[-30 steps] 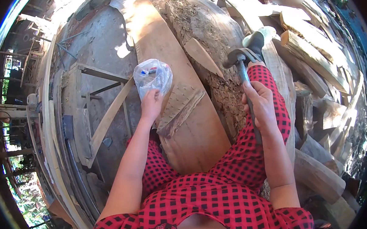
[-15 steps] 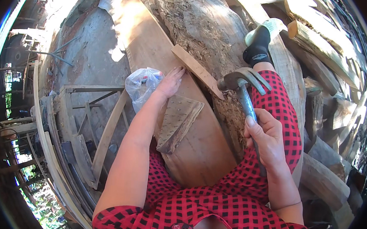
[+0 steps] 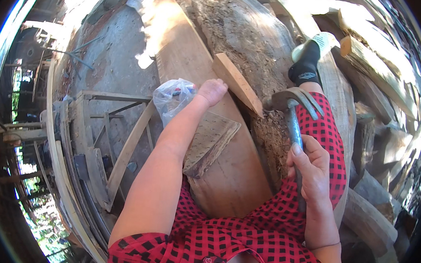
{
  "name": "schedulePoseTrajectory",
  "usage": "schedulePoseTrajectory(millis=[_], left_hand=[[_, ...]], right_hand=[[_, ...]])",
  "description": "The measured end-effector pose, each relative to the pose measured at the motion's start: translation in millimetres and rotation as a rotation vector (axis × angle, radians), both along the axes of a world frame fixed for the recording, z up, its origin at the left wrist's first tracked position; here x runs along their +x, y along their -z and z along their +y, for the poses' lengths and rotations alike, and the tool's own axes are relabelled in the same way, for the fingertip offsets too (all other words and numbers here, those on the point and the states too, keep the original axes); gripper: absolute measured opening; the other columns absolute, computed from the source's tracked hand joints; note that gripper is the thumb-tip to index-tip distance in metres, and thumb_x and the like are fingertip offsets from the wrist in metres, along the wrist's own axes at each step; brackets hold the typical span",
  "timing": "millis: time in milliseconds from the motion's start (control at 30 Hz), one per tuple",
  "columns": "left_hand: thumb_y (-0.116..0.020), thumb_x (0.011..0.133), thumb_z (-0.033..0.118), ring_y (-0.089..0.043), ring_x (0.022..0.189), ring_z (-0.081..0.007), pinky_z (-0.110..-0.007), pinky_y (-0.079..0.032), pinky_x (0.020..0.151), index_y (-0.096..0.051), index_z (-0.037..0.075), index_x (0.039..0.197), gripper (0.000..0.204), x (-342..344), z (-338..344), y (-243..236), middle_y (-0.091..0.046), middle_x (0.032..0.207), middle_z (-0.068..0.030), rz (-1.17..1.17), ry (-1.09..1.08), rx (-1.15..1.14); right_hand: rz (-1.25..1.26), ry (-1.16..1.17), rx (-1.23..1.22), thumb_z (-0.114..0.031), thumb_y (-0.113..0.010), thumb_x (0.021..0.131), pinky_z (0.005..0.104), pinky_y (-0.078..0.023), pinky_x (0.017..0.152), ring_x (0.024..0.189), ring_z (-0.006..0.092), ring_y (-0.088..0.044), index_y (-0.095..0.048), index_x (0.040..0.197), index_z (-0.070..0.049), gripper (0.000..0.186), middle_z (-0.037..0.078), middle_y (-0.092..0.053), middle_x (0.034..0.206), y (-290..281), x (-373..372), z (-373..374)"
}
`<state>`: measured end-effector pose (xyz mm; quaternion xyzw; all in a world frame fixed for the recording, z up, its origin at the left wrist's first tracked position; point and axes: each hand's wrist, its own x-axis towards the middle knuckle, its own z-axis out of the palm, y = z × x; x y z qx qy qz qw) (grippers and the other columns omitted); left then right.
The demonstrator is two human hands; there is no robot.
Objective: Use a chisel and a wooden mallet to carve a small block of wood.
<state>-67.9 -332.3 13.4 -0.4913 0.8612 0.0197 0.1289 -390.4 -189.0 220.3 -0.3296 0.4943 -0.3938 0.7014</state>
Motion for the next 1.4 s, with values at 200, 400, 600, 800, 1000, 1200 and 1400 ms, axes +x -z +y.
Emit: schedulePoseTrajectory(millis=[200,400,600,800,1000,1200,1400], left_hand=[[-0.055,0.078,0.009,-0.066,0.079,-0.0303,-0.040,-0.052,0.070,-0.063,0.006,0.081,0.009,-34,7,-15,-0.065,0.082,-0.0159,0.216,-0.376,-0.120],[-0.060,0.080,0.014,-0.064,0.064,-0.0263,-0.038,-0.050,0.061,-0.060,0.003,0.081,0.010,-8,58,-61,-0.065,0.070,-0.0109,0.751,-0.512,-0.306],[-0.064,0.079,0.015,-0.063,0.069,-0.0279,-0.036,-0.050,0.065,-0.064,0.006,0.089,0.014,91,107,-73,-0.065,0.076,-0.0105,0.868,-0.906,-0.386],[-0.067,0.078,0.026,-0.053,0.112,-0.0332,-0.039,-0.043,0.094,-0.054,0.010,0.126,0.052,95,155,-71,-0.053,0.123,-0.0187,0.514,-0.871,-0.338],[-0.073,0.075,0.034,-0.049,0.118,-0.0339,-0.039,-0.040,0.098,-0.049,0.004,0.129,0.066,44,269,-54,-0.052,0.125,-0.0203,0.691,-0.923,-0.190],[-0.076,0.068,0.045,-0.045,0.121,-0.0360,-0.042,-0.038,0.100,-0.037,0.006,0.137,0.088,25,332,-16,-0.045,0.130,-0.0214,0.736,-1.184,0.058],[-0.076,0.068,0.046,-0.047,0.117,-0.0343,-0.041,-0.038,0.099,-0.049,0.009,0.128,0.075,25,327,-2,-0.049,0.123,-0.0181,0.756,-1.156,-0.057]], right_hand=[[-0.012,0.018,-0.005,-0.019,-0.059,0.091,0.0175,-0.039,0.047,0.053,0.0046,-0.047,-0.056,0.102,0.003,0.024,0.001,-0.053,0.068,5,-1,3],[0.013,0.026,-0.029,-0.022,-0.059,0.092,0.0178,-0.037,0.046,0.049,0.0046,-0.046,-0.057,0.094,-0.001,0.021,0.000,-0.052,0.064,4,-2,5],[0.095,-0.012,-0.050,-0.027,-0.061,0.091,0.0178,-0.035,0.044,0.046,0.0042,-0.044,-0.058,0.090,-0.002,0.025,-0.001,-0.051,0.062,3,0,6],[0.135,-0.062,-0.069,-0.028,-0.058,0.092,0.0171,-0.034,0.041,0.043,0.0038,-0.045,-0.057,0.085,-0.006,0.023,-0.002,-0.053,0.061,11,4,9],[0.167,-0.075,-0.121,-0.034,-0.055,0.094,0.0184,-0.033,0.037,0.039,0.0047,-0.043,-0.057,0.085,-0.005,0.030,-0.001,-0.052,0.058,20,14,13],[0.150,-0.159,-0.129,-0.030,-0.057,0.092,0.0206,-0.030,0.034,0.036,0.0064,-0.042,-0.054,0.074,-0.005,0.031,0.002,-0.051,0.054,39,56,26],[0.452,-0.329,-0.269,-0.031,-0.058,0.092,0.0206,-0.032,0.034,0.038,0.0046,-0.042,-0.058,0.075,-0.003,0.032,0.000,-0.050,0.054,83,100,44]])
